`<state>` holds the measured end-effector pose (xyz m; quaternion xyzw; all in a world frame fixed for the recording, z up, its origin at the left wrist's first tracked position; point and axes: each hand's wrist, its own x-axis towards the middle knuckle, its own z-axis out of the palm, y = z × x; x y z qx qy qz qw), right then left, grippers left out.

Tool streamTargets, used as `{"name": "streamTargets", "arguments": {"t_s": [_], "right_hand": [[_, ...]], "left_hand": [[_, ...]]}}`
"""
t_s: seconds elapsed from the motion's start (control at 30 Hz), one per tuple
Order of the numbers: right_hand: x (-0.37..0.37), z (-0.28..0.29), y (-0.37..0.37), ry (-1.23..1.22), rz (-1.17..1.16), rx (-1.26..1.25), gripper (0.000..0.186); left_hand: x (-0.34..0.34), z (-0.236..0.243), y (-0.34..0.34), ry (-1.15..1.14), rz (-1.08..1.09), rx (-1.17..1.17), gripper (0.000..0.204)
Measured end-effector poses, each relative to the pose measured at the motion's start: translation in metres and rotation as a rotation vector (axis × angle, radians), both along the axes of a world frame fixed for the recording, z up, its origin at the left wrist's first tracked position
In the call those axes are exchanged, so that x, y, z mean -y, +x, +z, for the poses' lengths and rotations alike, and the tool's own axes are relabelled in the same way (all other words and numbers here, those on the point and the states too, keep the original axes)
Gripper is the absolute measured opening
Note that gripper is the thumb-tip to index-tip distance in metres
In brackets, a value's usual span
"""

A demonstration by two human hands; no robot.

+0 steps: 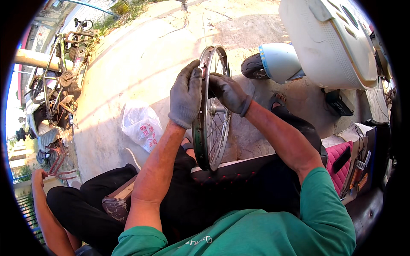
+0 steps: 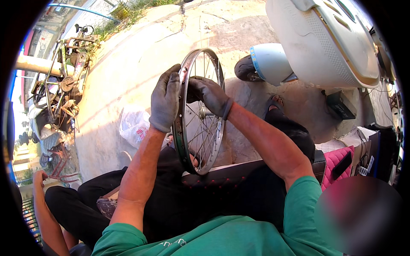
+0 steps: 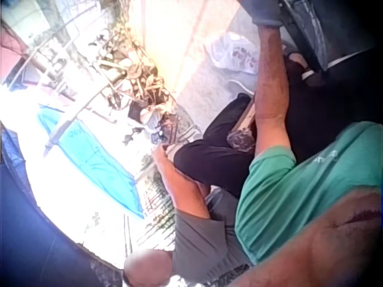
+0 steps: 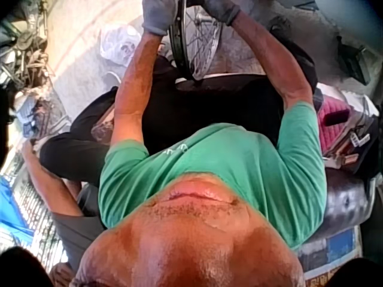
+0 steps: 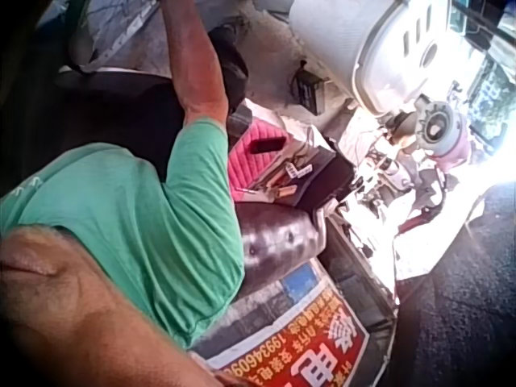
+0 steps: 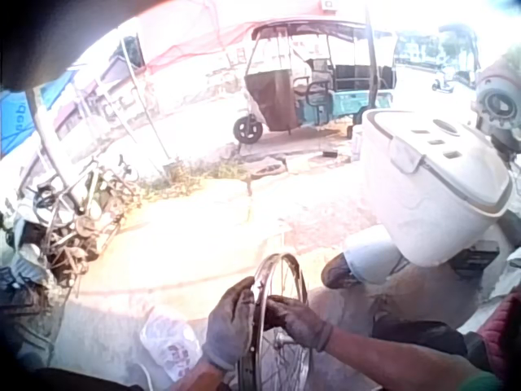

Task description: The person sits on the ground and repeatedly inserts small metal pieces into the rim of a bicycle wheel, rotating the wheel to access different sections. The person handles the wheel and metal pieces by hand throughout the process.

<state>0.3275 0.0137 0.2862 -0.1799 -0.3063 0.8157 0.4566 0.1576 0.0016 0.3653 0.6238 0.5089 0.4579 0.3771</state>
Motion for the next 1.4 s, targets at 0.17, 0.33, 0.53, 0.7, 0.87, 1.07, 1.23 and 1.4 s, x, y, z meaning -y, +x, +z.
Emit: {"name": "streamTargets", "arguments": {"t_s": [0.17, 0.33, 0.53, 0.7, 0.87, 1.07, 1.23, 1.4], "right_hand": [[0.002, 0.002, -0.006, 0.026, -0.063, 0.16, 0.03], [0.006, 0.014, -0.007, 0.024, -0.066, 0.129, 0.029], [0.001, 0.003, -0.006, 0.019, -0.048, 0.135, 0.027], [0.006, 0.011, -0.011, 0.007, -0.118, 0.186, 0.027], [0.001, 0.003, -0.006, -0.023, -0.059, 0.131, 0.027], [0.007, 0.015, -0.009, 0.019, -0.113, 0.189, 0.025], [0.004, 0.011, -0.006, -0.037, -0.07, 0.123, 0.025], [0.003, 0.006, -0.008, 0.004, -0.092, 0.168, 0.027]], "left_hand": [[0.002, 0.003, 0.001, -0.067, -0.002, 0.036, 0.04], [0.001, 0.0, -0.002, -0.029, -0.006, -0.005, 0.041], [0.005, 0.005, 0.001, -0.034, -0.029, 0.004, 0.041], [0.003, 0.002, -0.002, -0.039, -0.034, 0.004, 0.042], [0.002, 0.0, -0.001, -0.023, -0.046, 0.021, 0.043], [0.004, 0.002, -0.001, -0.056, -0.044, 0.038, 0.041], [0.004, 0.003, 0.0, -0.065, -0.021, 0.076, 0.039], [0.003, 0.001, 0.0, -0.111, -0.031, 0.113, 0.039]]}}
